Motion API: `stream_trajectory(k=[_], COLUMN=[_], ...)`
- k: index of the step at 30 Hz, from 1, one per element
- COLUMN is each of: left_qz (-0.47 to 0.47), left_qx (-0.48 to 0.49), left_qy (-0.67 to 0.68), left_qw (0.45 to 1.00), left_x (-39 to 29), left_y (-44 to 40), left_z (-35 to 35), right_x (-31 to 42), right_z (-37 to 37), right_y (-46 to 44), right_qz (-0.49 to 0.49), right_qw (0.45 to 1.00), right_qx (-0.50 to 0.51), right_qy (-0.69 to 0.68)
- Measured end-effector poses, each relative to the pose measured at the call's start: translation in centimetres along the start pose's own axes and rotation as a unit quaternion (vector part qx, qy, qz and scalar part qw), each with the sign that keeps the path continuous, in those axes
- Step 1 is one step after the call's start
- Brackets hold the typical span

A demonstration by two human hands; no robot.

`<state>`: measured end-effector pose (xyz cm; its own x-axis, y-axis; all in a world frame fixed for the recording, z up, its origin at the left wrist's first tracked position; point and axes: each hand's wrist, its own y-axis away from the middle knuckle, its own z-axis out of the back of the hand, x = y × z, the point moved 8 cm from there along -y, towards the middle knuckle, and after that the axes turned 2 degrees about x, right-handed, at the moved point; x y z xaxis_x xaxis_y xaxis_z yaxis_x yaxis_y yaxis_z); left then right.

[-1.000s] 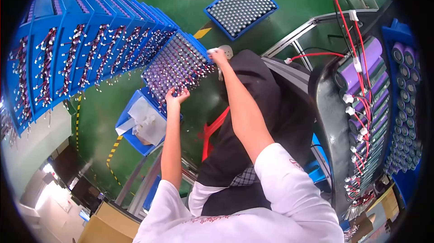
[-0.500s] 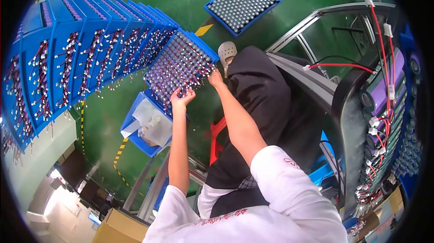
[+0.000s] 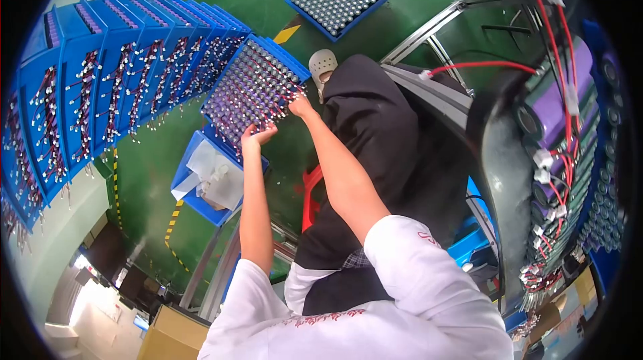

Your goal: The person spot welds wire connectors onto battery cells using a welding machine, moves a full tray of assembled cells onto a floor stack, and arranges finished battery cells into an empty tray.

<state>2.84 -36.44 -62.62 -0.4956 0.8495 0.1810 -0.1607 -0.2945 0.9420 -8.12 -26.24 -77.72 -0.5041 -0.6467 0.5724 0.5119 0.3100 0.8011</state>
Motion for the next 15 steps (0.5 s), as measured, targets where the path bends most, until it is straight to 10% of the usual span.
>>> stream_trajectory(k=[10, 15], left_qz=[-0.064, -0.107], left_qx=[0.122, 0.246], left_qy=[-0.084, -0.113], left_qw=[0.987, 0.957], left_x=[-1.8, -0.8], left_y=[-2.5, -2.9], left_z=[-0.5, -0.5], right_x=[4.8, 6.1], right_z=[5.6, -2.6], right_y=[10.5, 7.9], right_qz=[-0.110, -0.014], right_qw=[0.957, 0.916], right_qx=[-0.236, 0.009], right_qy=[-0.130, -0.401])
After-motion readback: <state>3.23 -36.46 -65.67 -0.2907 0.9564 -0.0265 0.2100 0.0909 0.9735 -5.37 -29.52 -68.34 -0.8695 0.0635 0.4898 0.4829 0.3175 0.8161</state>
